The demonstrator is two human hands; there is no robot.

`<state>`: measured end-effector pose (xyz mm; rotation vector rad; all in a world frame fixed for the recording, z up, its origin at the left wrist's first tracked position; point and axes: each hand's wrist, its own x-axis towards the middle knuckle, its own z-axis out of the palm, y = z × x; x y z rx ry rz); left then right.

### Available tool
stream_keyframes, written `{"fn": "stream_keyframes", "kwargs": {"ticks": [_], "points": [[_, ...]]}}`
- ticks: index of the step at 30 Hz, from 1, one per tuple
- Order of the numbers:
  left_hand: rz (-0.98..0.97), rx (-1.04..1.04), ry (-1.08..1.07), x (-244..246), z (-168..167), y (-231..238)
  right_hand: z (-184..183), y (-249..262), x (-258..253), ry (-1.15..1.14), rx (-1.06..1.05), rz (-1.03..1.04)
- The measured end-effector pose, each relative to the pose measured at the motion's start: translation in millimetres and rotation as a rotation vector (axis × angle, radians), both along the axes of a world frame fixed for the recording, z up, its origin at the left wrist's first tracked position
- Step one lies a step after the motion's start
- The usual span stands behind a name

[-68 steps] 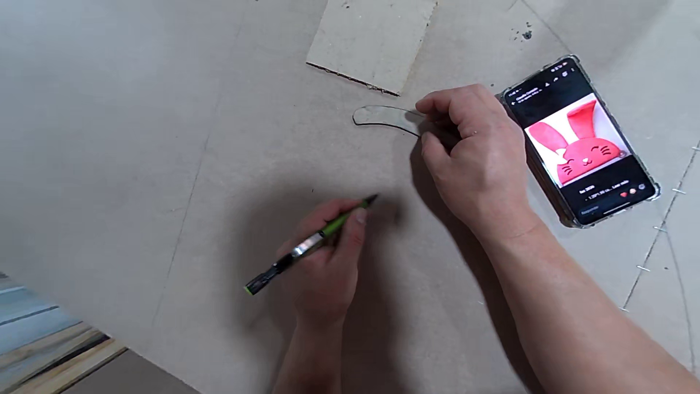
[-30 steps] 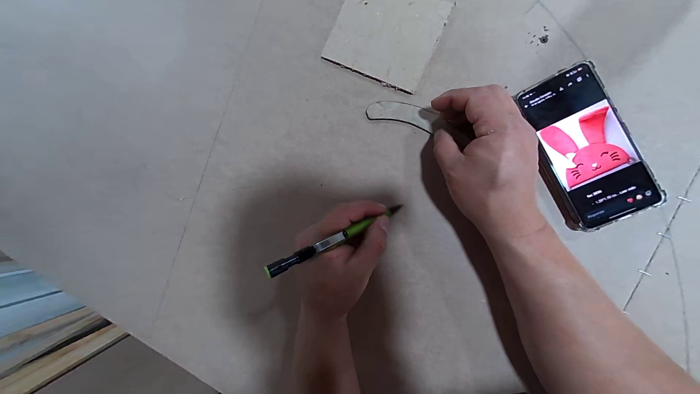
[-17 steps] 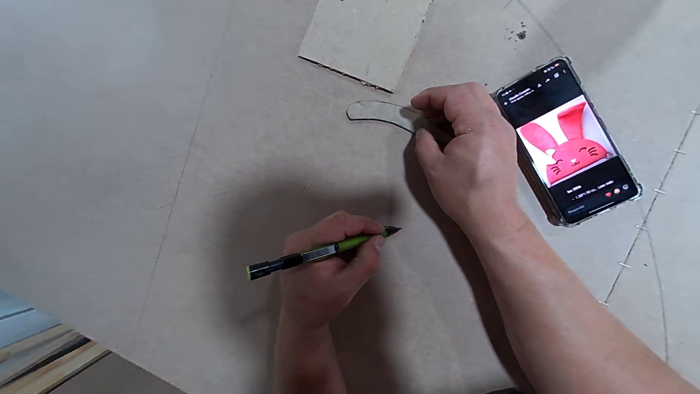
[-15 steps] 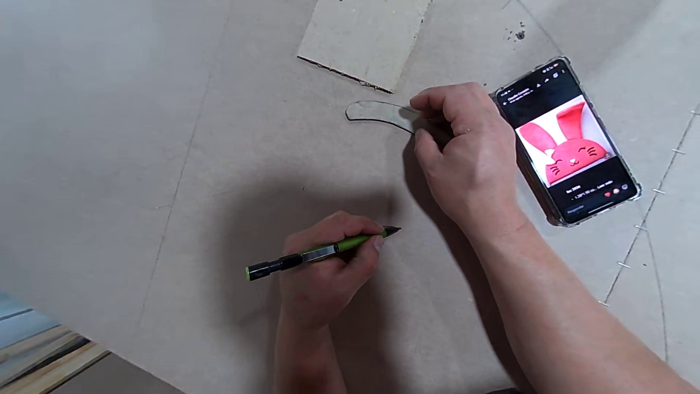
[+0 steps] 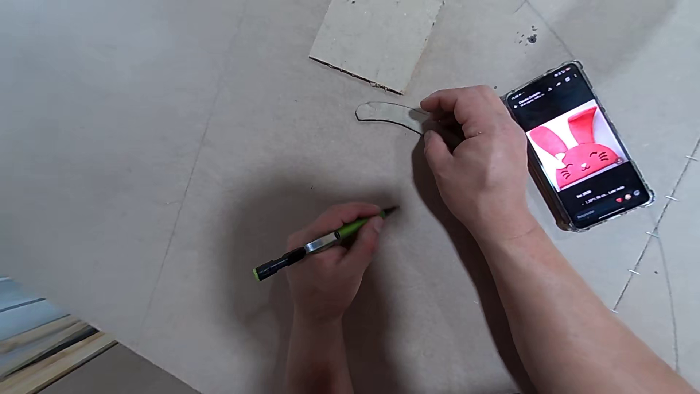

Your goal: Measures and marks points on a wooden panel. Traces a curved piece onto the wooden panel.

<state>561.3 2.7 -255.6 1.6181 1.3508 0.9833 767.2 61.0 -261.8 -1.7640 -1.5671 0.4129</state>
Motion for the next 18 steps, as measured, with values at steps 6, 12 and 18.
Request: {"fn": "stream_keyframes", "kwargs": {"ticks": [6,12,18], "points": [[-0.010,0.016,-0.003,-0.3,-0.5,0.2,0.5,-0.4,-0.7,0.002,-0.004,-0.008],[0.201,0.014,-0.078,7.5,-1.2,0.7,0.2,-0.3,0.0,-0.008,-0.003,-0.004],[0.214,0.028,-0.046,8.6,-1.4,0.5,0.6,-0.8,-0.3,-0.010,0.002,-0.007]]}}
